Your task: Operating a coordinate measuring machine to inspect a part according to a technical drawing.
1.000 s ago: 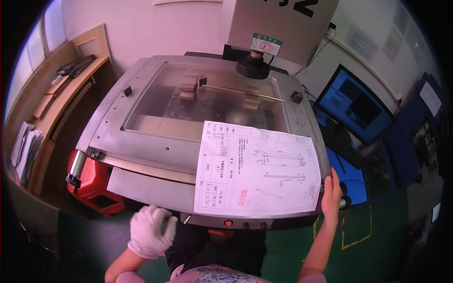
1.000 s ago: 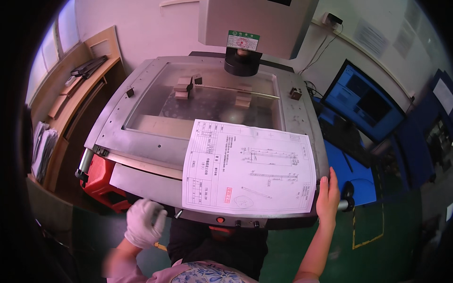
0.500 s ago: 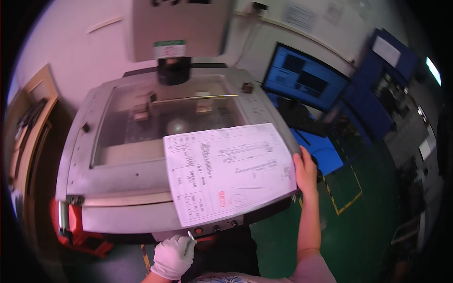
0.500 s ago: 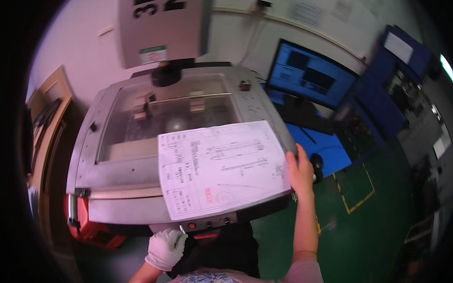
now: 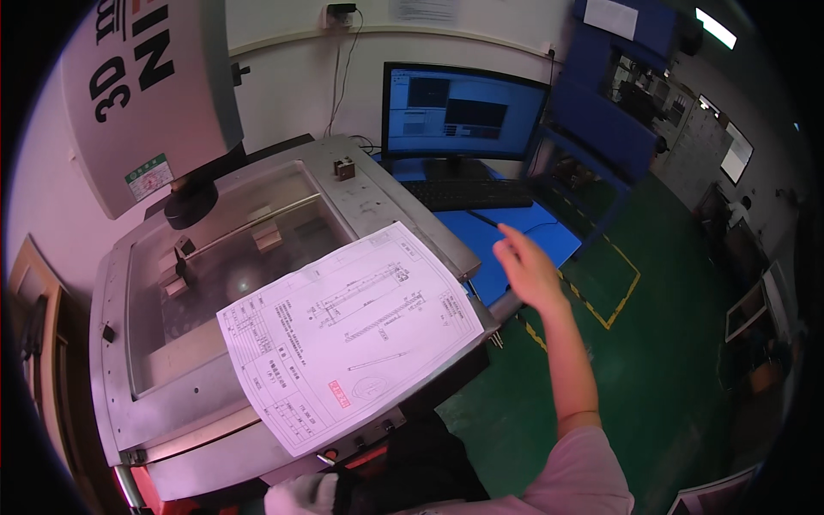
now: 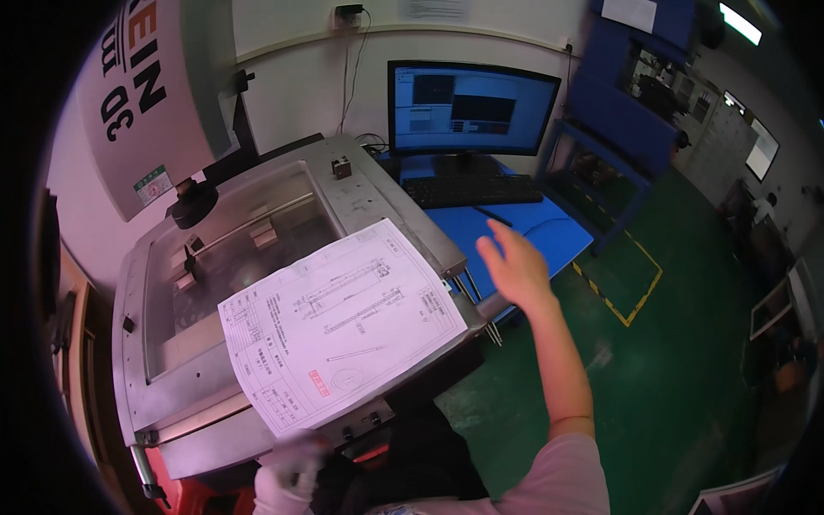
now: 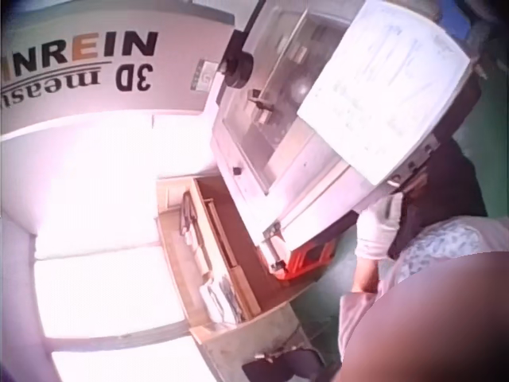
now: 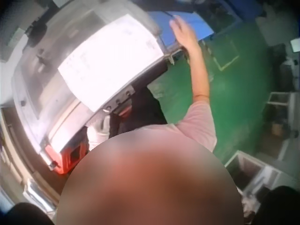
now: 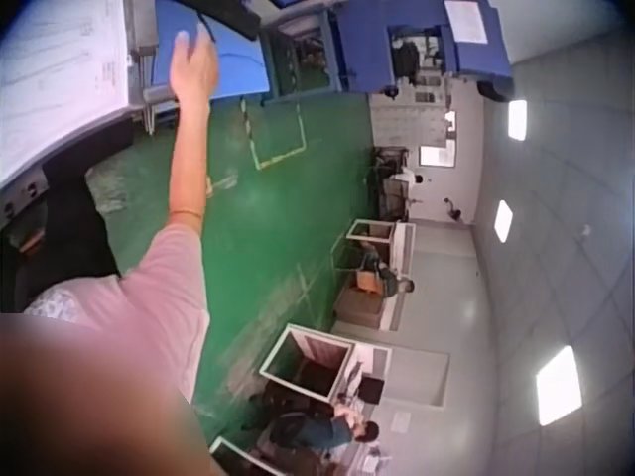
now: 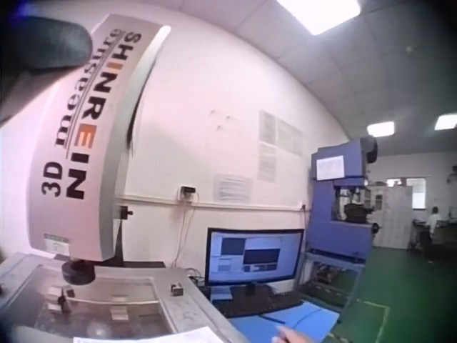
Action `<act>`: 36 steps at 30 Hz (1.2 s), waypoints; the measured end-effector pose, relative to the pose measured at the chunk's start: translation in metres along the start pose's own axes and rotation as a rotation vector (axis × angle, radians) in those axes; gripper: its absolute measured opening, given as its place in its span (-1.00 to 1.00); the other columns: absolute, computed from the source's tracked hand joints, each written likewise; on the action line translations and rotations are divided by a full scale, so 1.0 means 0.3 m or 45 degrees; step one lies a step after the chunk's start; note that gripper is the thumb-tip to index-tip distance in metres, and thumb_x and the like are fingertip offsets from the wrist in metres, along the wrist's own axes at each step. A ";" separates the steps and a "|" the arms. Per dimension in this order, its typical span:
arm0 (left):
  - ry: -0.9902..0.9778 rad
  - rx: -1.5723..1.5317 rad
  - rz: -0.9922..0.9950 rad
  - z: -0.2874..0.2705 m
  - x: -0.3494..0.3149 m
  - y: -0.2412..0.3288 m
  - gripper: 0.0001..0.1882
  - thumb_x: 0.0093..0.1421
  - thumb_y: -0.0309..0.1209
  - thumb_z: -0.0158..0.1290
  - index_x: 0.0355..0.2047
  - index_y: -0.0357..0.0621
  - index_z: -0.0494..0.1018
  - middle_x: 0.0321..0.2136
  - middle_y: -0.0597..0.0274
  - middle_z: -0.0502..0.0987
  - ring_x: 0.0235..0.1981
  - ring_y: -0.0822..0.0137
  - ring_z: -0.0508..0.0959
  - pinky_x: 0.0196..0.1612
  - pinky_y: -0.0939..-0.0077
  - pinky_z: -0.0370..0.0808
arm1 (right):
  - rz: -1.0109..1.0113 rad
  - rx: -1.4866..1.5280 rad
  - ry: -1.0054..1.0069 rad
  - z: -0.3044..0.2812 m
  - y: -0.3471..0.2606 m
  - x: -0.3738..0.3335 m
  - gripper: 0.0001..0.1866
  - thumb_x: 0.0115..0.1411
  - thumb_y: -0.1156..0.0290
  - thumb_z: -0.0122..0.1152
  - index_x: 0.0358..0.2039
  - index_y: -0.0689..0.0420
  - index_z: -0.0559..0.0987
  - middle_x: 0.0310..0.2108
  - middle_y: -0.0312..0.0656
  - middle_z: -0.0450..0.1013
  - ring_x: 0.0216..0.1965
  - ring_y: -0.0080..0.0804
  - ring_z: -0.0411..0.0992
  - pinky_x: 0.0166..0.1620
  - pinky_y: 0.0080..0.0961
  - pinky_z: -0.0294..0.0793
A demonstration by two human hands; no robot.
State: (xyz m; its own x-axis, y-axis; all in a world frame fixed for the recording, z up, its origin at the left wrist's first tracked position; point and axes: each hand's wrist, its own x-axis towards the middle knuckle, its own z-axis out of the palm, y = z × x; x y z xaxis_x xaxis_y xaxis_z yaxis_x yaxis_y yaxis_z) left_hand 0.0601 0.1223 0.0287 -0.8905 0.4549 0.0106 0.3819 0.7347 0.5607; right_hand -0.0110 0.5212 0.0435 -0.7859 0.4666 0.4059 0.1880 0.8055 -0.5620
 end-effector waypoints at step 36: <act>1.311 -0.561 -0.810 -0.122 0.105 -0.186 -0.79 -0.01 -0.35 -0.06 -0.46 -0.26 0.41 -0.66 0.27 0.39 -0.65 0.48 0.30 -0.56 0.66 0.27 | 0.559 0.983 -0.235 0.013 0.363 -0.066 -0.82 -0.05 0.33 -0.06 -0.65 0.15 0.40 -0.76 -0.40 0.20 -0.73 -0.68 0.13 -0.66 -0.76 0.08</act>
State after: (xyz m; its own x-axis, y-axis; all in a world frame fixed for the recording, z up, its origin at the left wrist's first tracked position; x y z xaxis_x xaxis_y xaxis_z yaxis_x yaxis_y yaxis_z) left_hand 0.0018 0.0773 0.0279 -0.7398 -0.6530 0.1623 -0.1158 0.3612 0.9253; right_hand 0.0228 0.5983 -0.0285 -0.8312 0.5542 -0.0437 0.0980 0.0687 -0.9928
